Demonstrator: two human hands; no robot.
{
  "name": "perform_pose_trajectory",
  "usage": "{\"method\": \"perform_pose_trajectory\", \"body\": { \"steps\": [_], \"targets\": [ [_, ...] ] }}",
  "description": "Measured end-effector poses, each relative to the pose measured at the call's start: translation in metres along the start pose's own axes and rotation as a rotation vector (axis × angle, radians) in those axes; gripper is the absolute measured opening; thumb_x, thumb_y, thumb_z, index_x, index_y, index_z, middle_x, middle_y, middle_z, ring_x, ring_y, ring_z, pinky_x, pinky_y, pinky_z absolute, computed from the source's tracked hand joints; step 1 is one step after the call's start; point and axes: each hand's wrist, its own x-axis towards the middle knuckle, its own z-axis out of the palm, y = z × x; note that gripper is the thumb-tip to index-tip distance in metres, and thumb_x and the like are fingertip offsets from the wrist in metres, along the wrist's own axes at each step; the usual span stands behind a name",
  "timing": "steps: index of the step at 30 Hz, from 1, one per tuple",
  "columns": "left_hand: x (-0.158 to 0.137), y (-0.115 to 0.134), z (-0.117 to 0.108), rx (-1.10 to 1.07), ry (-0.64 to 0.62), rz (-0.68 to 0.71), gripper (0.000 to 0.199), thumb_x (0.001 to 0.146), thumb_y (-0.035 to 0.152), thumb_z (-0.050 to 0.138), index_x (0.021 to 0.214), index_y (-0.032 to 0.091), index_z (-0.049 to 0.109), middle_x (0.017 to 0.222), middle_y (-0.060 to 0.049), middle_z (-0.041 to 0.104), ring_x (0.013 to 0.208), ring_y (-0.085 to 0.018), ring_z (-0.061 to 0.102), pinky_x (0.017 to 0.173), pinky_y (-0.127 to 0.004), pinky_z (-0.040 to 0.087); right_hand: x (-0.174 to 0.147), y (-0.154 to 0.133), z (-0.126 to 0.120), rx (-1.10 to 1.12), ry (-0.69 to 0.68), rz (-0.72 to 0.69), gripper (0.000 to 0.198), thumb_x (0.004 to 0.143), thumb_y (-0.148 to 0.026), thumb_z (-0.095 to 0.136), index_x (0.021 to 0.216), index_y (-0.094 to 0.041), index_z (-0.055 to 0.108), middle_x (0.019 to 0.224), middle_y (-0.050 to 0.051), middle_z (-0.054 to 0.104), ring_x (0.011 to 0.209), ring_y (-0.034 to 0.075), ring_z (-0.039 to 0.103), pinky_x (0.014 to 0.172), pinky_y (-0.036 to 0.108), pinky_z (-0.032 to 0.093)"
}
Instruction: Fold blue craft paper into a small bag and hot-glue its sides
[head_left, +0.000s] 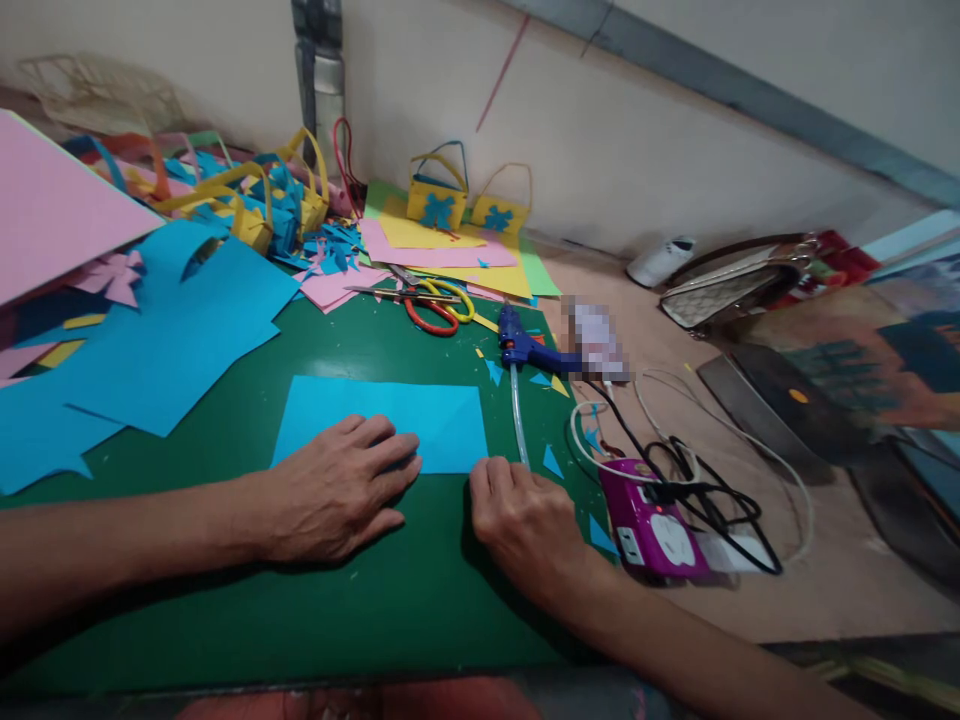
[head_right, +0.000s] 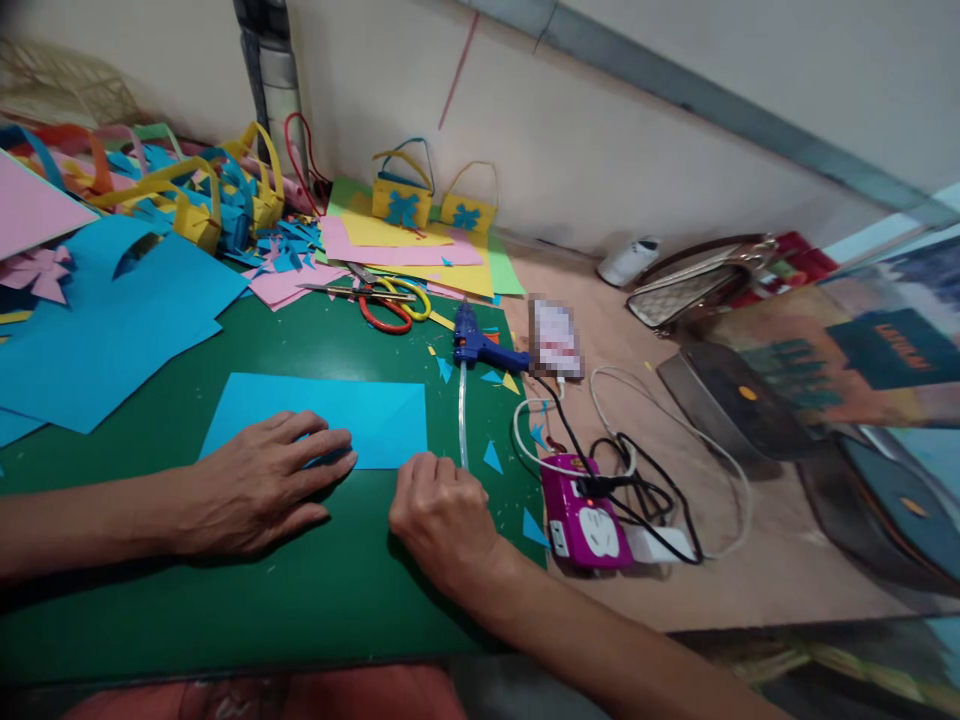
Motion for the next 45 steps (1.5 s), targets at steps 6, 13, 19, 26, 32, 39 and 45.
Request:
{"method": "perform_pose_trajectory", "body": {
  "steps": [6, 13, 19, 26, 32, 39, 45],
  "targets": [
    [0.001, 0.001, -0.001, -0.013, 0.015, 0.0, 0.033, 0.092, 0.036, 0.042, 0.115, 0.014, 0.05, 0.119, -0.011, 0.051, 0.097, -0.028, 0.044, 0.074, -0.041, 0.036, 0.01, -0.014, -0.004, 0.058, 0.045, -0.019, 0.021, 0.071, 0.001, 0.041, 0.062, -0.018, 0.048, 0.053, 0.003, 0.049, 0.046, 0.017, 0.046, 0.045, 0.029, 0.022],
    [0.001, 0.0, 0.001, -0.005, 0.039, -0.003, 0.031, 0.091, 0.034, 0.045, 0.114, 0.015, 0.052, 0.115, -0.01, 0.053, 0.094, -0.027, 0.045, 0.072, -0.04, 0.035, 0.023, -0.014, -0.002, 0.216, 0.077, -0.133, 0.022, 0.08, -0.002, 0.038, 0.068, -0.016, 0.052, 0.057, 0.004, 0.052, 0.049, 0.016, 0.048, 0.045, 0.029, 0.027],
    [0.0, -0.017, -0.004, 0.101, 0.024, 0.135, 0.025, 0.092, 0.024, 0.046, 0.115, 0.018, 0.051, 0.115, -0.007, 0.056, 0.091, -0.024, 0.046, 0.071, -0.038, 0.034, -0.002, 0.02, 0.005, 0.199, 0.134, -0.179, 0.023, 0.084, -0.002, 0.04, 0.088, -0.007, 0.062, 0.072, 0.011, 0.063, 0.069, 0.02, 0.057, 0.06, 0.031, 0.039],
    [0.0, -0.039, -0.01, 0.121, 0.026, 0.215, 0.022, 0.092, 0.024, 0.044, 0.111, 0.022, 0.053, 0.117, -0.006, 0.057, 0.092, -0.023, 0.048, 0.075, -0.038, 0.034, -0.014, 0.014, -0.002, 0.071, 0.075, -0.256, 0.031, 0.081, -0.001, 0.038, 0.1, -0.001, 0.063, 0.089, 0.02, 0.067, 0.082, 0.027, 0.06, 0.069, 0.039, 0.043],
    [-0.005, -0.039, -0.008, 0.266, 0.183, 0.066, 0.021, 0.092, 0.017, 0.04, 0.106, 0.017, 0.057, 0.107, -0.01, 0.059, 0.089, -0.024, 0.049, 0.073, -0.037, 0.036, -0.006, 0.006, -0.001, 0.165, 0.128, -0.254, 0.027, 0.084, -0.007, 0.038, 0.093, -0.006, 0.064, 0.079, 0.013, 0.063, 0.073, 0.023, 0.056, 0.06, 0.034, 0.04],
    [-0.004, 0.003, -0.004, 0.118, 0.124, -0.028, 0.029, 0.092, 0.038, 0.044, 0.106, 0.017, 0.057, 0.097, -0.008, 0.058, 0.077, -0.021, 0.045, 0.065, -0.035, 0.034, 0.005, -0.001, 0.009, 0.416, 0.233, -0.223, 0.027, 0.087, -0.007, 0.037, 0.078, -0.011, 0.062, 0.073, 0.009, 0.058, 0.073, 0.021, 0.051, 0.065, 0.033, 0.038],
    [-0.002, 0.004, -0.004, 0.064, 0.046, -0.052, 0.034, 0.092, 0.044, 0.042, 0.114, 0.021, 0.054, 0.103, -0.009, 0.054, 0.08, -0.022, 0.044, 0.067, -0.036, 0.035, 0.011, 0.005, 0.023, 0.656, 0.261, -0.207, 0.03, 0.091, -0.011, 0.034, 0.093, -0.012, 0.064, 0.075, 0.008, 0.057, 0.07, 0.018, 0.045, 0.068, 0.034, 0.037]
  ]
}}
